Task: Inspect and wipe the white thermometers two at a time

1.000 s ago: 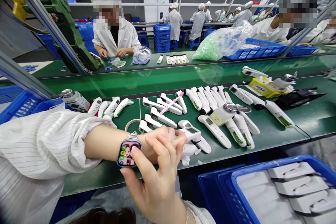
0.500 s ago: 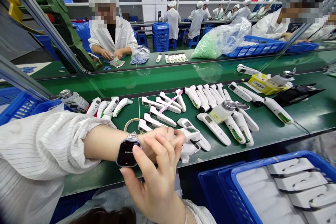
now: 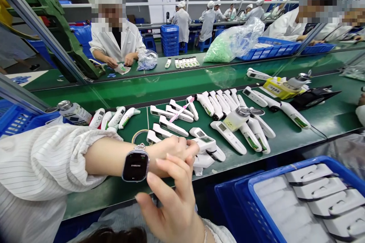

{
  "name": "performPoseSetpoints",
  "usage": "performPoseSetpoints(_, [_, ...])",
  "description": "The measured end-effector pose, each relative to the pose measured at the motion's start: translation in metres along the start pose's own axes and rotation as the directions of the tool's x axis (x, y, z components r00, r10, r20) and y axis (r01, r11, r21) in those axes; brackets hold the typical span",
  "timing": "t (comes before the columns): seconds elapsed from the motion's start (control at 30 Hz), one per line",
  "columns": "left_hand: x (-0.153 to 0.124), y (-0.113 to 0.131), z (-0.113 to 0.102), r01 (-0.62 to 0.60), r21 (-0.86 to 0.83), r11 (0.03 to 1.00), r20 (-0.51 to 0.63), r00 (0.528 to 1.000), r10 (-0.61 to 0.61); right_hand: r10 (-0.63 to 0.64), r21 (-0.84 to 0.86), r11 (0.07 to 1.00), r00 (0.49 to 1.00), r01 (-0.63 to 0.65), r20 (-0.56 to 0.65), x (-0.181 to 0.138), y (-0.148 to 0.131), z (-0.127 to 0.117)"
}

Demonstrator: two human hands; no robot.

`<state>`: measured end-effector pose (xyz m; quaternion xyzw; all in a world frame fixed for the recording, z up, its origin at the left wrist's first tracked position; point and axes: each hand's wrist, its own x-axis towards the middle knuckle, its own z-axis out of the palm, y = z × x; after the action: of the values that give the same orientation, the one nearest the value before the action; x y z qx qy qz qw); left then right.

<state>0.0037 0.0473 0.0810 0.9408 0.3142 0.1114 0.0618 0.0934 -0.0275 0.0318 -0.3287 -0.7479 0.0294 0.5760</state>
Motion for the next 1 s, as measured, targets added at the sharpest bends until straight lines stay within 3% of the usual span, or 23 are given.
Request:
performPoseSetpoints(0.1, [0.004, -0.005, -0.012, -0.168, 0.137, 0.976, 0.040, 0.986, 0.164, -0.047, 0.142, 0.988, 0.997, 0.054, -0.054, -0.017, 0.007, -0.008])
performPoseSetpoints(0.17, [0.003, -0.010, -0.021, -0.190, 0.173, 0.966, 0.008, 0.981, 0.192, 0.061, 0.278, 0.959, 0.998, -0.061, 0.006, -0.029, 0.015, -0.008])
performPoseSetpoints(0.23, [-0.002, -0.012, -0.027, -0.118, 0.039, 0.992, -0.084, 0.989, 0.121, 0.287, 0.421, 0.858, 0.954, -0.295, 0.084, -0.035, 0.024, -0.003])
performPoseSetpoints(0.3, [-0.009, -0.010, -0.025, -0.006, -0.342, 0.940, -0.162, 0.985, -0.052, 0.472, 0.547, 0.706, 0.875, -0.450, 0.112, -0.032, 0.031, 0.000])
performPoseSetpoints(0.33, [-0.014, -0.007, -0.021, 0.027, -0.580, 0.814, -0.153, 0.978, -0.141, 0.518, 0.594, 0.645, 0.847, -0.480, 0.121, -0.027, 0.033, 0.000])
performPoseSetpoints(0.4, [-0.025, 0.003, -0.005, 0.065, -0.930, 0.361, -0.036, 0.963, -0.266, 0.551, 0.655, 0.577, 0.824, -0.488, 0.129, -0.014, 0.034, -0.002])
performPoseSetpoints(0.43, [-0.030, 0.009, 0.005, 0.075, -0.991, 0.109, 0.040, 0.955, -0.293, 0.569, 0.674, 0.551, 0.812, -0.492, 0.127, -0.008, 0.032, -0.003])
performPoseSetpoints(0.47, [-0.035, 0.015, 0.015, 0.085, -0.993, -0.082, 0.107, 0.941, -0.321, 0.594, 0.690, 0.524, 0.795, -0.500, 0.125, -0.002, 0.031, -0.004])
performPoseSetpoints(0.5, [-0.040, 0.019, 0.024, 0.084, -0.978, -0.193, 0.148, 0.926, -0.348, 0.622, 0.705, 0.492, 0.773, -0.511, 0.127, 0.001, 0.029, -0.004])
performPoseSetpoints(0.53, [-0.044, 0.023, 0.033, 0.084, -0.967, -0.241, 0.172, 0.911, -0.375, 0.651, 0.716, 0.461, 0.748, -0.524, 0.128, 0.003, 0.027, -0.003])
performPoseSetpoints(0.6, [-0.050, 0.026, 0.044, 0.098, -0.972, -0.212, 0.181, 0.889, -0.421, 0.699, 0.729, 0.430, 0.707, -0.533, 0.104, 0.000, 0.027, 0.001])
performPoseSetpoints(0.7, [-0.055, 0.022, 0.050, 0.145, -0.988, -0.043, 0.149, 0.883, -0.446, 0.749, 0.726, 0.451, 0.662, -0.519, 0.008, -0.012, 0.029, 0.007])
performPoseSetpoints(0.77, [-0.056, 0.017, 0.048, 0.198, -0.980, 0.027, 0.167, 0.887, -0.431, 0.768, 0.733, 0.423, 0.640, -0.533, 0.022, -0.018, 0.030, 0.008])
performPoseSetpoints(0.9, [-0.057, 0.012, 0.046, 0.277, -0.951, -0.134, 0.307, 0.883, -0.354, 0.785, 0.752, 0.315, 0.604, -0.580, 0.137, -0.016, 0.030, 0.002])
performPoseSetpoints(1.0, [-0.057, 0.012, 0.047, 0.230, -0.948, -0.220, 0.296, 0.890, -0.347, 0.820, 0.775, 0.224, 0.544, -0.590, 0.177, -0.008, 0.030, -0.003])
